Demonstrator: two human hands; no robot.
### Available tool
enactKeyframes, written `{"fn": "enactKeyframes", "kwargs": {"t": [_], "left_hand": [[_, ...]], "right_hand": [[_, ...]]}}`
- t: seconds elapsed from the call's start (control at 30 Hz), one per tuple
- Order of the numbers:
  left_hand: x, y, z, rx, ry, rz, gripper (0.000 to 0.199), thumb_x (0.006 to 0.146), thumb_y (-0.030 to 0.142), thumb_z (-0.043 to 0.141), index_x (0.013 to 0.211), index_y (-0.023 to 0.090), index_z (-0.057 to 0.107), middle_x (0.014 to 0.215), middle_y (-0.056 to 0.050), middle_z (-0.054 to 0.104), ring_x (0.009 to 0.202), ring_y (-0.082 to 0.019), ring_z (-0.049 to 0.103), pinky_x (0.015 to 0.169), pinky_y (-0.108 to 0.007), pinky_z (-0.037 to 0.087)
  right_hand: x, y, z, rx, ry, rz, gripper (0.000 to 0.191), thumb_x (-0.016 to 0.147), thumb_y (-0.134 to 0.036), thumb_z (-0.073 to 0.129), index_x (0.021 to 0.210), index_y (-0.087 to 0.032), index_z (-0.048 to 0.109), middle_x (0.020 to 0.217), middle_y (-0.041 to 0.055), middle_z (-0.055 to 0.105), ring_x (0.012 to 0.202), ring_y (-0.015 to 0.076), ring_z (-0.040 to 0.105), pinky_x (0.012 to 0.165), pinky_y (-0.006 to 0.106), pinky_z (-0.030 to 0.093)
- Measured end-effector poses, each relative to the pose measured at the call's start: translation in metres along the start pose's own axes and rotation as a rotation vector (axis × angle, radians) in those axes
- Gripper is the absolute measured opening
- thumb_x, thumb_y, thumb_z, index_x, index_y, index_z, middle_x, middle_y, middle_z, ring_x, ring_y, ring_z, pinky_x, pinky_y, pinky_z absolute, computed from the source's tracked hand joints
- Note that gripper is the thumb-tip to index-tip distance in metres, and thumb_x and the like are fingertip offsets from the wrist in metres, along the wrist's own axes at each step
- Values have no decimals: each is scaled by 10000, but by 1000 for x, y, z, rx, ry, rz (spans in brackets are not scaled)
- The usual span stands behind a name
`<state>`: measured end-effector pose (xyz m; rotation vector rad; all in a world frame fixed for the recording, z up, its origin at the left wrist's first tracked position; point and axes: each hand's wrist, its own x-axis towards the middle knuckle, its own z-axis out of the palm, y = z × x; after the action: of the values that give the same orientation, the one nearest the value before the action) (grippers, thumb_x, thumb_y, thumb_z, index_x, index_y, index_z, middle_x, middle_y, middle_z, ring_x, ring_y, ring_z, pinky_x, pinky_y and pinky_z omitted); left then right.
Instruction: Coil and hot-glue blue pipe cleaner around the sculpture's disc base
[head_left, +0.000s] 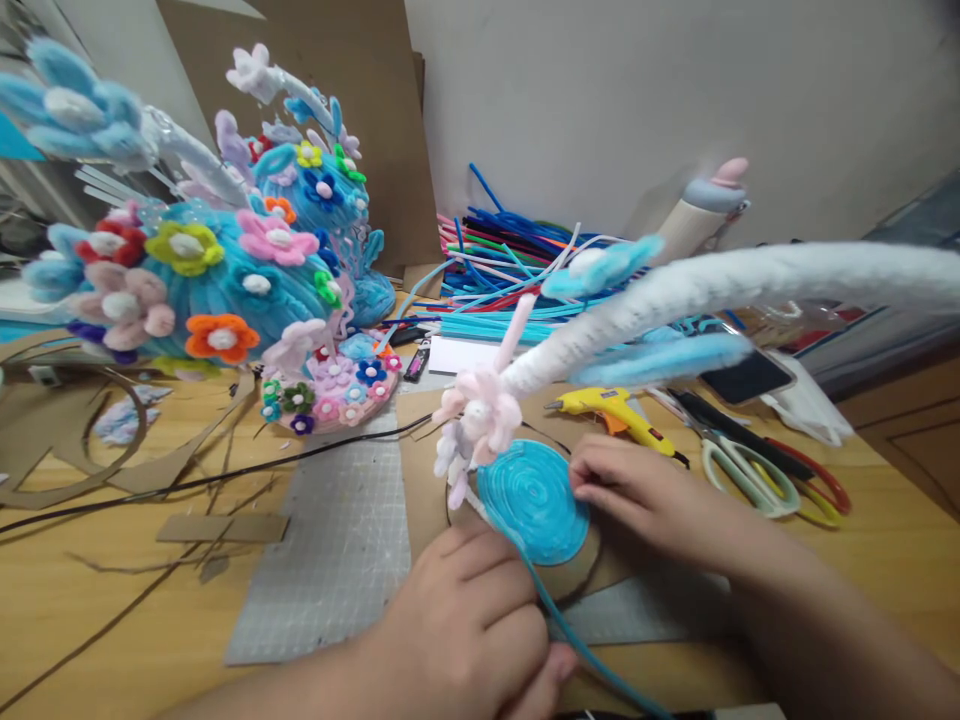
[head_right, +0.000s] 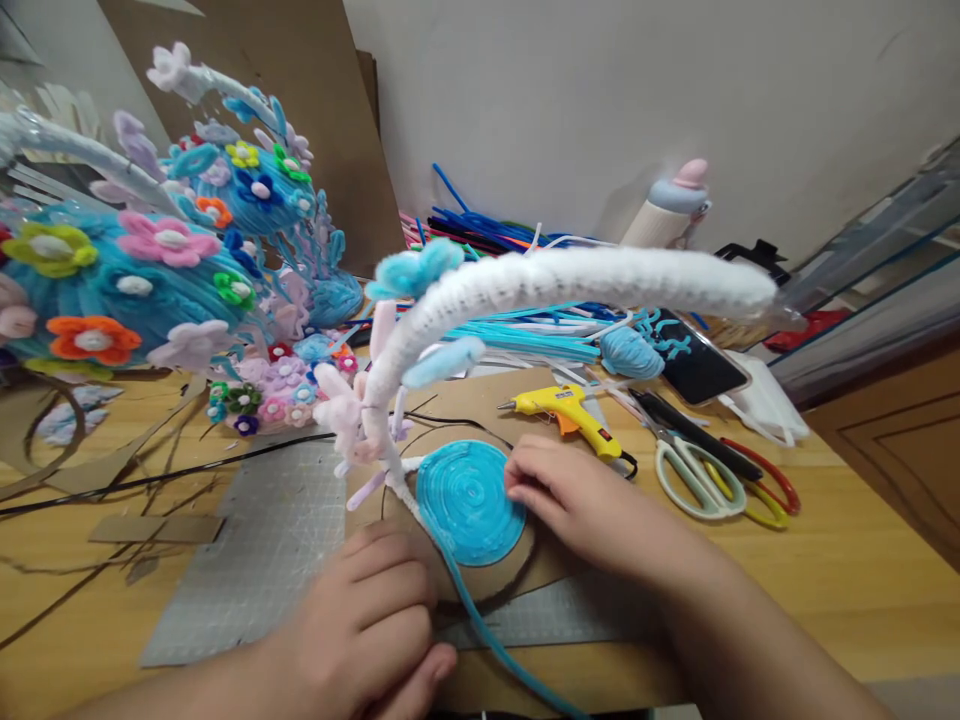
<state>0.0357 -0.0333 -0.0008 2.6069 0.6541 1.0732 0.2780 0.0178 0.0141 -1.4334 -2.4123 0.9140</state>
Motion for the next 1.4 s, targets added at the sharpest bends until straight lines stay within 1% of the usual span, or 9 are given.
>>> {"fn": "enactKeyframes", "kwargs": {"t": [0.33, 0.53, 0.73, 0.8, 0.87, 0.97, 1.1, 1.27, 1.4], "left_hand": [[1, 6, -7, -22, 71, 45, 309, 846, 127, 468, 541, 178, 471, 539, -15, 538, 582, -151, 452, 588, -314, 408], [1, 6, -7, -66, 51, 38, 269, 845, 120, 473, 584, 185, 474, 577, -16, 538, 604, -159, 440, 590, -318, 384], [-1, 3, -6, -154, 65, 5, 216, 836, 86, 496, 645, 173, 444, 612, -10, 530, 627, -146, 428, 593, -309, 329], [-1, 2, -6, -164, 67, 5, 208, 834, 69, 495, 663, 172, 439, 617, -7, 527, 633, -143, 425, 601, -310, 322], [-2, 2, -6, -171, 61, 8, 200, 834, 59, 492, 680, 173, 436, 620, -3, 512, 639, -142, 419, 608, -311, 318], [-5, 0, -7, -226, 65, -21, 157, 837, 61, 478, 736, 175, 440, 690, -11, 499, 685, -148, 432, 627, -311, 331], [-11, -2, -10, -368, 152, -89, 128, 835, 43, 432, 852, 169, 441, 869, -41, 488, 823, -154, 477, 701, -300, 398], [-13, -4, -9, -409, 213, -110, 174, 844, 24, 424, 947, 160, 459, 906, -34, 482, 853, -135, 481, 739, -279, 415], [-12, -5, -8, -372, 212, -113, 173, 853, 28, 441, 961, 159, 476, 884, -27, 507, 851, -134, 496, 746, -276, 422]], "right_hand": [[-17, -7, 29, 77, 86, 49, 67, 918, -213, 525, 906, -212, 591, 957, 43, 588, 905, 169, 552, 799, 293, 432], [-19, -11, 39, 107, 192, 57, 175, 955, -235, 436, 806, -197, 521, 852, 31, 538, 818, 167, 503, 742, 298, 404], [-34, -5, 38, 802, 559, 133, 171, 940, -383, 501, 939, -221, 557, 1034, 38, 581, 945, 152, 538, 871, 293, 421], [-34, -9, 39, 1097, 551, 123, 185, 906, -403, 547, 955, -225, 539, 1137, 55, 590, 1027, 169, 560, 928, 327, 428], [-30, -12, 40, 1242, 480, 122, 197, 893, -415, 548, 915, -230, 484, 1033, 44, 616, 915, 160, 603, 837, 327, 477], [-20, -11, 42, 900, 458, 204, 173, 927, -394, 451, 865, -237, 413, 691, -34, 524, 552, 116, 500, 549, 256, 424], [-8, -5, 39, 248, 585, 236, 114, 900, -285, 451, 810, -216, 462, 687, -15, 505, 617, 144, 469, 586, 275, 364], [-1, -12, 36, 151, 496, 162, 80, 862, -201, 492, 802, -194, 545, 829, 30, 593, 802, 177, 531, 732, 305, 391], [-3, -18, 40, 137, 428, 154, 100, 867, -201, 496, 789, -188, 557, 800, 28, 605, 764, 168, 535, 704, 298, 391]]}}
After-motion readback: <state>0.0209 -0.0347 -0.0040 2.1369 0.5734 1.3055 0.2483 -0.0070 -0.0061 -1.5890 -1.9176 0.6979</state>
